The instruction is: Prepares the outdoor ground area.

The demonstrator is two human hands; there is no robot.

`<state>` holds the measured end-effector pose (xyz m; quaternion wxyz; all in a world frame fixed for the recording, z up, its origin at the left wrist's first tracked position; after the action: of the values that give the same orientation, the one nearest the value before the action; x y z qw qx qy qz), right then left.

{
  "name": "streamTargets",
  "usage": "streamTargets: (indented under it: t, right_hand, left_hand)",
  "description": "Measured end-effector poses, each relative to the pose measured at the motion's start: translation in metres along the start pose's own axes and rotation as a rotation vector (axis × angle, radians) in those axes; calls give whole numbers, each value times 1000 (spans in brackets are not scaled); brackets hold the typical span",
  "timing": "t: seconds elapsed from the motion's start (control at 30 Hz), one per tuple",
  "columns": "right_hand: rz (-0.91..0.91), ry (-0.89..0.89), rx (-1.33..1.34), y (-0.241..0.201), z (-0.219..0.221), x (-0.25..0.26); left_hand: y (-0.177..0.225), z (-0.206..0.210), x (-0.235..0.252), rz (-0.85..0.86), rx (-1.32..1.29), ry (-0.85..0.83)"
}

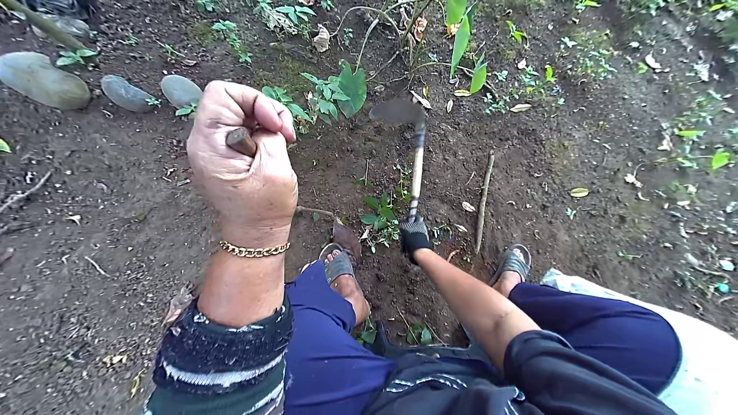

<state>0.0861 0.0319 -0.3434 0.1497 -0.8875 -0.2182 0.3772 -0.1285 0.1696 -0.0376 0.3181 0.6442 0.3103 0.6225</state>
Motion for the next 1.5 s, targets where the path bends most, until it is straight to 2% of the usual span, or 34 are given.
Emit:
streamTargets:
  t: [0.1, 0.17, 0.3, 0.43, 0.47, 0.57, 0.67, 0.8, 0.9, 1.0, 1.07, 1.13, 1.23, 1.37, 1.43, 1.5]
  right_hand:
    - [-42, -157, -198, 42, 1, 6]
    - [-59, -202, -278, 47, -16, 4]
    - [-103, -92, -228, 18, -34, 6]
    - [-39, 42, 36, -15, -14, 8]
    - [-34, 40, 35, -17, -7, 7]
    - [-82, -103, -218, -5, -5, 23]
    - [-133, -121, -360, -14, -32, 43]
    - [-199, 31, -172, -14, -44, 56]
    - [-141, 65, 34, -24, -10, 36]
    - [-65, -76, -54, -4, 18, 9]
    - [-50, -168, -166, 6, 12, 8]
    - [-70, -213, -222, -5, -4, 14]
    - [-64, -193, -23, -6, -19, 29]
    - [90, -63, 436, -16, 15, 20]
    - [53, -41, 287, -13, 29, 6]
    - [-58, -216, -70, 8, 29, -6]
  left_hand:
    - [-11, 5, 8, 96, -41, 37]
    - [-14, 3, 11, 119, -44, 41]
    - [-12, -2, 8, 121, -47, 57]
    - [-11, 1, 6, 109, -48, 49]
    - [-11, 4, 6, 109, -49, 42]
    - [-13, 11, 7, 114, -52, 35]
    - [-14, 7, 11, 114, -41, 21]
    - [-18, -9, 13, 117, -46, 68]
    - [-15, -11, 13, 95, -22, 102]
    - [-9, -1, 5, 42, -27, 28]
    - [-14, 5, 10, 118, -46, 37]
    - [-16, -1, 12, 129, -20, 23]
    - [-17, -6, 12, 136, -20, 29]
    - [-17, -6, 10, 132, -42, 70]
    - [-15, 0, 9, 123, -57, 51]
    - [-15, 4, 10, 122, -61, 31]
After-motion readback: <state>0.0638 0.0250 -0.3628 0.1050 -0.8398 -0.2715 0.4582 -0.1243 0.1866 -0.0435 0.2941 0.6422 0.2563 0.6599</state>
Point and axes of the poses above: each hand's wrist, its own x-axis towards the middle knuckle, its own z-axis out of the palm, y = z × x, the point moved 4 cm from there along x, towards the middle knuckle, and after that the axes turned 9 degrees about y, right-handed, at the moved point
